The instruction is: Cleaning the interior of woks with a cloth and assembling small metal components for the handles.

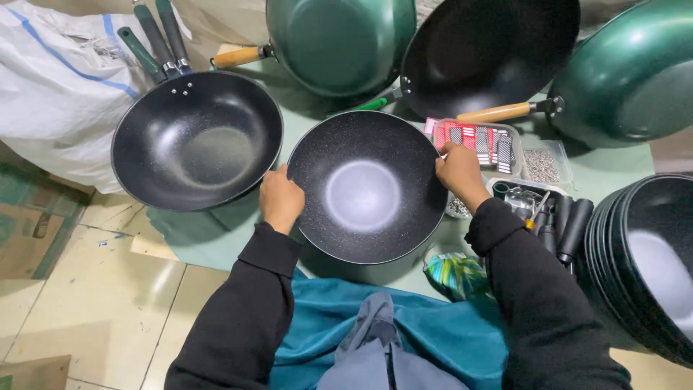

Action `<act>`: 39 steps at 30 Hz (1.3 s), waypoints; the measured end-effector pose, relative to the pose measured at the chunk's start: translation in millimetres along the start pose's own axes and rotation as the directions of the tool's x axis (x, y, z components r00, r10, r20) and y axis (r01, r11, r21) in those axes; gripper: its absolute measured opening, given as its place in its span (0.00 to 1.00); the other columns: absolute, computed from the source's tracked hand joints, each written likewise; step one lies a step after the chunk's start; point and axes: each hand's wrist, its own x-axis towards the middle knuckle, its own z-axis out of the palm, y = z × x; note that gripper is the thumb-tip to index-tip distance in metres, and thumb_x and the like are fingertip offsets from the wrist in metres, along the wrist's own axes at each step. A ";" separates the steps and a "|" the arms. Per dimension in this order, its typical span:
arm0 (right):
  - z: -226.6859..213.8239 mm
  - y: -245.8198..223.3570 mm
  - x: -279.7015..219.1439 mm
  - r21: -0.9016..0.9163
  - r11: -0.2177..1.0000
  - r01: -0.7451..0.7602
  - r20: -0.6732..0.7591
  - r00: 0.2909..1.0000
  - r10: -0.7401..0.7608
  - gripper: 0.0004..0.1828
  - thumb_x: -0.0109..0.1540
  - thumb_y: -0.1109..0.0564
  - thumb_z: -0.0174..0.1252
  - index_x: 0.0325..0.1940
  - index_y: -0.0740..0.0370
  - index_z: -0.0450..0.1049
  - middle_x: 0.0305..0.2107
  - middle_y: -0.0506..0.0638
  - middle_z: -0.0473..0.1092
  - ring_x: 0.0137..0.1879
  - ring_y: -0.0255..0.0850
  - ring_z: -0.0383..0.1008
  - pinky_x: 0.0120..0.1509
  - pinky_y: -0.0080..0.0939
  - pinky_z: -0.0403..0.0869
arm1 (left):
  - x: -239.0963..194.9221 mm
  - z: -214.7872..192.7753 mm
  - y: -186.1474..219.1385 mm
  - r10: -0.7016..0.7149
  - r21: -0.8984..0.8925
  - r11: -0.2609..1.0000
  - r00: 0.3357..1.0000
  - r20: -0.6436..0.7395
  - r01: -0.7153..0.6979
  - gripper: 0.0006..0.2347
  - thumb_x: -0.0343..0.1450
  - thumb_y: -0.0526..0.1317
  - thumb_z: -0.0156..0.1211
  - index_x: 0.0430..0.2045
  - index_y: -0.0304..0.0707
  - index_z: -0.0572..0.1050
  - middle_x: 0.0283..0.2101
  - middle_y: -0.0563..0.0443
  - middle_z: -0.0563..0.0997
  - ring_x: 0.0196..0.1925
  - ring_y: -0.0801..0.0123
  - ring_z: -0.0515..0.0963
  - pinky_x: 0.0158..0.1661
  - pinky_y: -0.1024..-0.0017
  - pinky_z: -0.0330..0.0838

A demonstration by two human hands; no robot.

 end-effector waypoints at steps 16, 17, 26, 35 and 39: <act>-62.6 -4.2 -20.7 0.073 0.996 -0.058 0.103 0.993 0.050 0.15 0.61 0.56 0.59 0.51 0.56 0.82 0.33 0.57 0.80 0.50 0.61 0.80 0.57 0.60 0.75 | -15.6 11.2 32.3 0.055 0.044 0.998 0.994 -0.095 -0.051 0.23 0.72 0.36 0.57 0.64 0.32 0.68 0.62 0.40 0.63 0.64 0.44 0.61 0.57 0.41 0.63; -72.6 -1.1 -23.2 0.091 0.994 -0.064 0.093 0.994 0.055 0.14 0.61 0.56 0.59 0.49 0.56 0.83 0.34 0.59 0.80 0.50 0.62 0.79 0.57 0.61 0.74 | -18.0 16.5 33.3 0.179 -0.042 0.982 0.974 -0.141 -0.186 0.22 0.71 0.34 0.57 0.62 0.29 0.70 0.58 0.36 0.67 0.62 0.40 0.64 0.59 0.44 0.62; -156.2 42.5 -54.3 0.263 0.944 -0.201 0.104 0.978 0.179 0.10 0.63 0.58 0.61 0.46 0.62 0.80 0.35 0.61 0.78 0.39 0.51 0.81 0.41 0.48 0.79 | -49.8 62.1 110.7 0.514 -0.437 0.771 0.858 -0.003 -0.463 0.13 0.70 0.32 0.57 0.49 0.33 0.78 0.43 0.34 0.78 0.47 0.40 0.80 0.44 0.59 0.79; -132.9 145.3 -65.6 0.076 0.954 -0.288 0.170 0.947 0.272 0.10 0.61 0.52 0.61 0.43 0.56 0.81 0.31 0.55 0.78 0.38 0.50 0.80 0.43 0.50 0.77 | -78.8 171.3 214.8 0.628 -0.549 0.721 0.733 0.261 -0.422 0.12 0.70 0.37 0.58 0.46 0.41 0.80 0.43 0.42 0.82 0.48 0.46 0.83 0.48 0.60 0.80; -132.0 154.1 -76.9 -0.118 0.952 -0.281 0.279 0.911 0.304 0.10 0.61 0.49 0.63 0.43 0.52 0.84 0.38 0.56 0.81 0.52 0.58 0.79 0.56 0.56 0.76 | -87.1 248.8 243.6 0.627 -0.455 0.772 0.648 0.433 -0.443 0.12 0.71 0.41 0.57 0.47 0.45 0.79 0.44 0.46 0.83 0.51 0.52 0.83 0.51 0.59 0.79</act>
